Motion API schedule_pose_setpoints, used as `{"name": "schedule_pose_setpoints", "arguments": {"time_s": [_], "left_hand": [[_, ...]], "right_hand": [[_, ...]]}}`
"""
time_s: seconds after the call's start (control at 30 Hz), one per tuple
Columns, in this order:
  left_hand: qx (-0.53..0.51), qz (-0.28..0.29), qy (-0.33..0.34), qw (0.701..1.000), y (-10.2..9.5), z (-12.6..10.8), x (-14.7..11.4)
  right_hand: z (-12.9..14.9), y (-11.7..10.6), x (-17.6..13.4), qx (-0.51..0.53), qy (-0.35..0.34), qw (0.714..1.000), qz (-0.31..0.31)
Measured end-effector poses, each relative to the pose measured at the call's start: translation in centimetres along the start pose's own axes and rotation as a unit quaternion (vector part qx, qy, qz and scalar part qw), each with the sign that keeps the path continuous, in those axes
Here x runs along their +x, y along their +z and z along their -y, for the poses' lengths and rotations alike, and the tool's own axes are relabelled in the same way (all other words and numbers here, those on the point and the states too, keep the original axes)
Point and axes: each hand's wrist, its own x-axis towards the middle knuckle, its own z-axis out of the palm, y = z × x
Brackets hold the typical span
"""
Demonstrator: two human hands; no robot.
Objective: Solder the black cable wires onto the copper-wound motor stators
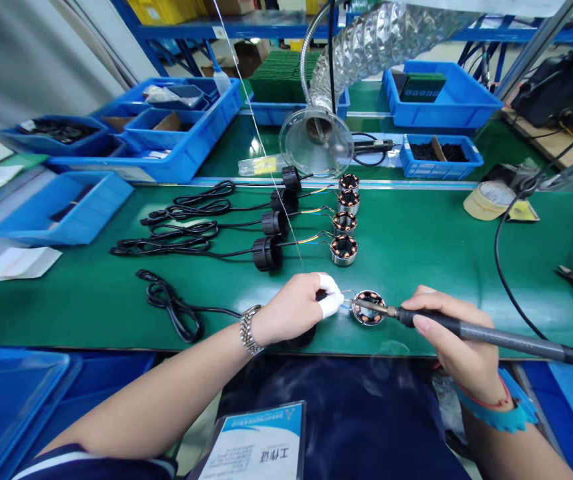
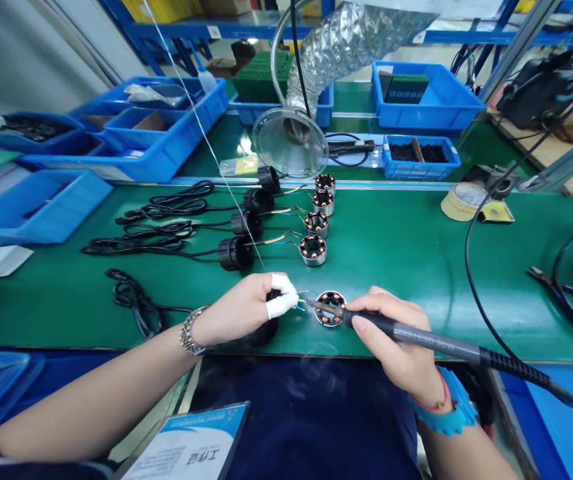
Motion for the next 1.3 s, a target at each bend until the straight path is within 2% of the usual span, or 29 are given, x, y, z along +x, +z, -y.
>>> {"name": "schedule_pose_setpoints", "arguments": {"time_s": [0.23, 0.4, 0.8, 1.03, 1.3], "left_hand": [[-0.004, 0.001, -0.003, 1.0, 0.02, -0.08, -0.11], [-0.003, 0.002, 0.0, 1.0, 0.12, -0.04, -0.14], [-0.01, 0.006, 0.001, 1.0, 0.08, -0.02, -0.24], [0.003, 0.009, 0.0, 1.0, 0.03, -0.24, -0.25], [0.007, 0.008, 0.005, 1.0, 0.03, -0.12, -0.23]], "right_hand": [[-0.07, 0.07, -0.03, 0.004, 0.007, 1.0, 0.01], [-0.12, -0.08, -0.06, 0.017, -0.001, 1.0, -0.01], [-0.02, -0.03, 0.14, 0.02, 0.014, 0.999, 0.023], [-0.57, -0.61, -0.22, 0.042, 0.016, 0.999, -0.014], [-0.5, -0.13, -0.06, 0.041, 0.012, 0.999, -0.012]]}}
